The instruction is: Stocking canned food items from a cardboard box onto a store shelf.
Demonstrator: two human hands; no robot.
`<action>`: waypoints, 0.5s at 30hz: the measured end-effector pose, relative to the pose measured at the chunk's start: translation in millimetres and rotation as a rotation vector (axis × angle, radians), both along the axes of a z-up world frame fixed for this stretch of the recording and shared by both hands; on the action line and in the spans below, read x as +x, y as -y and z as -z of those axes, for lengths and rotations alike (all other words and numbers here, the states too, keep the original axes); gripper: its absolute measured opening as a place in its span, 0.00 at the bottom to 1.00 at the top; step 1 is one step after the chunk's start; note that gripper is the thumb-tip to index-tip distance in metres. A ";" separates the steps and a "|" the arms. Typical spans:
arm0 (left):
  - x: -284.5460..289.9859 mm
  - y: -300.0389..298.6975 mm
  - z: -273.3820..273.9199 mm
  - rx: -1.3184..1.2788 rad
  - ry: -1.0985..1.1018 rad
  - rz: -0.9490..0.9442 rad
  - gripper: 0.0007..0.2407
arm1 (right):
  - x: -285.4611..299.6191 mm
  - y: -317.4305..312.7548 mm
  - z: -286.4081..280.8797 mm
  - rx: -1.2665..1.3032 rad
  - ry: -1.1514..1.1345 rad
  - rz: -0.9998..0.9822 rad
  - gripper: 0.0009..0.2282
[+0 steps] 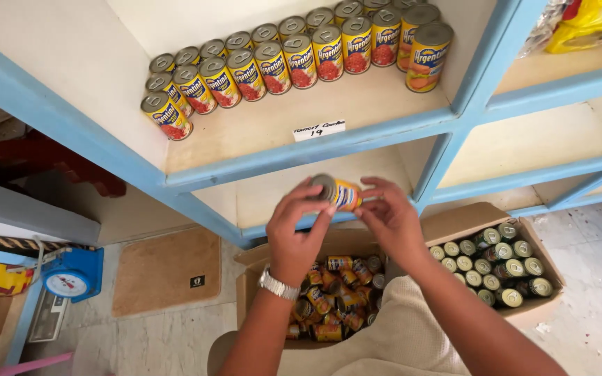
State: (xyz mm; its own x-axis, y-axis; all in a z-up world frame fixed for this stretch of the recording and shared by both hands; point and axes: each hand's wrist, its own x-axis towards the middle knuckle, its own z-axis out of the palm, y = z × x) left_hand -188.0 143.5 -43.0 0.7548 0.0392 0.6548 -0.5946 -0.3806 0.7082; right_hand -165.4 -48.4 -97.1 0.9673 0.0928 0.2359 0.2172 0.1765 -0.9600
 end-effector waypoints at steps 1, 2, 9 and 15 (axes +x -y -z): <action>4.8 4.4 -10.7 0.024 0.042 0.008 0.06 | 3.8 3.2 -8.0 -0.021 0.057 0.032 0.16; 10.3 8.4 -21.8 0.048 0.087 0.015 0.07 | 8.9 5.8 -16.4 -0.042 0.116 0.063 0.14; 38.2 34.6 -61.2 0.036 0.181 0.038 0.07 | 31.9 20.5 -49.3 0.004 0.263 0.079 0.13; 71.2 45.6 -78.4 -0.159 0.057 0.215 0.10 | 55.6 34.8 -69.4 -0.071 0.332 0.172 0.12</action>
State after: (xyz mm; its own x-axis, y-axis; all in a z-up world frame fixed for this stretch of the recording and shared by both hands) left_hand -116.8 97.9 35.4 0.7193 -0.0122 0.6946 -0.6900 -0.1285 0.7123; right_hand -109.8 -83.1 -27.7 0.8422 -0.0370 0.5379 0.5392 0.0460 -0.8410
